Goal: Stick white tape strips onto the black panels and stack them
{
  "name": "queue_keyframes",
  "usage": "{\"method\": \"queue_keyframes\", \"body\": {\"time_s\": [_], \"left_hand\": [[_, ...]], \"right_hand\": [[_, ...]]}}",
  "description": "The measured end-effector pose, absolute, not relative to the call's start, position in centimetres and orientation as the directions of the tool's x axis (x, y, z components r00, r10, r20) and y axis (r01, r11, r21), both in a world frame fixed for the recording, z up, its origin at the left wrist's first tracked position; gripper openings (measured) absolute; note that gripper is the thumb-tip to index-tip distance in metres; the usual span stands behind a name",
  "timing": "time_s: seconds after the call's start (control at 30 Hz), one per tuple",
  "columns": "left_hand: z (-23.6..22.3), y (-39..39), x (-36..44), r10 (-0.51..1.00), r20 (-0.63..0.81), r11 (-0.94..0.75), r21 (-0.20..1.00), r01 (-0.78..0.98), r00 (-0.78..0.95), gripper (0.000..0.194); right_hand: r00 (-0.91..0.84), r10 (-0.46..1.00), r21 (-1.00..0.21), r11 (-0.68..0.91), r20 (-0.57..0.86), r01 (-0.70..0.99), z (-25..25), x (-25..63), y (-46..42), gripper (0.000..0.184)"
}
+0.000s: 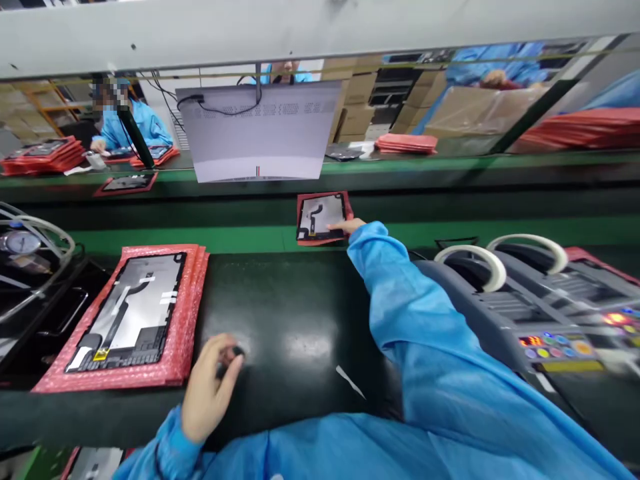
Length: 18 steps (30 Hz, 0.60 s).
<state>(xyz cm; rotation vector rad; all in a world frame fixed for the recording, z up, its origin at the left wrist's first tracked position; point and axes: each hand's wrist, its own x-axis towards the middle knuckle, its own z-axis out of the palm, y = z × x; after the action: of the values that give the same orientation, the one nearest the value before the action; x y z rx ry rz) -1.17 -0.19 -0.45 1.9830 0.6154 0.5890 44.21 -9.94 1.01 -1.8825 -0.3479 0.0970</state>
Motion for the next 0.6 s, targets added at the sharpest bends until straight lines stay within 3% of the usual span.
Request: {"method": "queue_keyframes", "body": {"time_s": [0.1, 0.17, 0.23, 0.3, 0.37, 0.47, 0.53, 0.6], "left_hand": [[-1.3, -1.0, 3.7, 0.531, -0.179, 0.067, 0.983, 0.17, 0.828, 0.046], [-1.4, -1.1, 6.1, 0.481, -0.307, 0.369, 0.921, 0.129, 0.821, 0.053], [-1.2, -1.4, 7.5, 0.411, -0.41, 0.571, 0.812, 0.121, 0.814, 0.048], [-1.0, -2.0, 7.7, 0.342, -0.438, 0.645, 0.753, 0.131, 0.831, 0.043], [-1.2, -2.9, 6.8, 0.327, -0.418, 0.633, 0.763, 0.132, 0.848, 0.039], [-2.0, -4.5, 4.4, 0.377, -0.433, 0.586, 0.796, 0.152, 0.819, 0.037], [-2.4, -5.2, 2.9, 0.394, -0.465, 0.578, 0.796, 0.18, 0.793, 0.037], [-2.5, -5.6, 1.8, 0.397, -0.47, 0.568, 0.801, 0.192, 0.788, 0.038]], "right_hand": [[0.965, 0.242, -0.955, -0.295, -0.1, -0.025, 1.8, 39.6, -9.6, 0.03], [0.931, 0.312, -0.977, -0.155, -0.188, -0.145, 1.9, 35.1, -10.4, 0.023], [0.88, 0.421, -0.97, -0.004, -0.221, -0.242, 1.5, 30.0, -12.1, 0.025], [0.832, 0.499, -0.961, -0.005, -0.242, -0.277, 0.6, 25.1, -14.6, 0.03], [0.819, 0.511, -0.965, -0.145, -0.262, -0.219, -0.3, 21.1, -17.5, 0.033], [0.942, 0.323, -0.917, -0.395, -0.093, 0.045, -1.4, 17.6, -21.1, 0.042], [0.97, 0.242, -0.869, -0.478, 0.012, 0.13, -1.7, 16.3, -22.4, 0.041], [0.946, 0.308, -0.881, -0.47, -0.104, 0.057, -1.8, 15.1, -22.6, 0.038]]}}
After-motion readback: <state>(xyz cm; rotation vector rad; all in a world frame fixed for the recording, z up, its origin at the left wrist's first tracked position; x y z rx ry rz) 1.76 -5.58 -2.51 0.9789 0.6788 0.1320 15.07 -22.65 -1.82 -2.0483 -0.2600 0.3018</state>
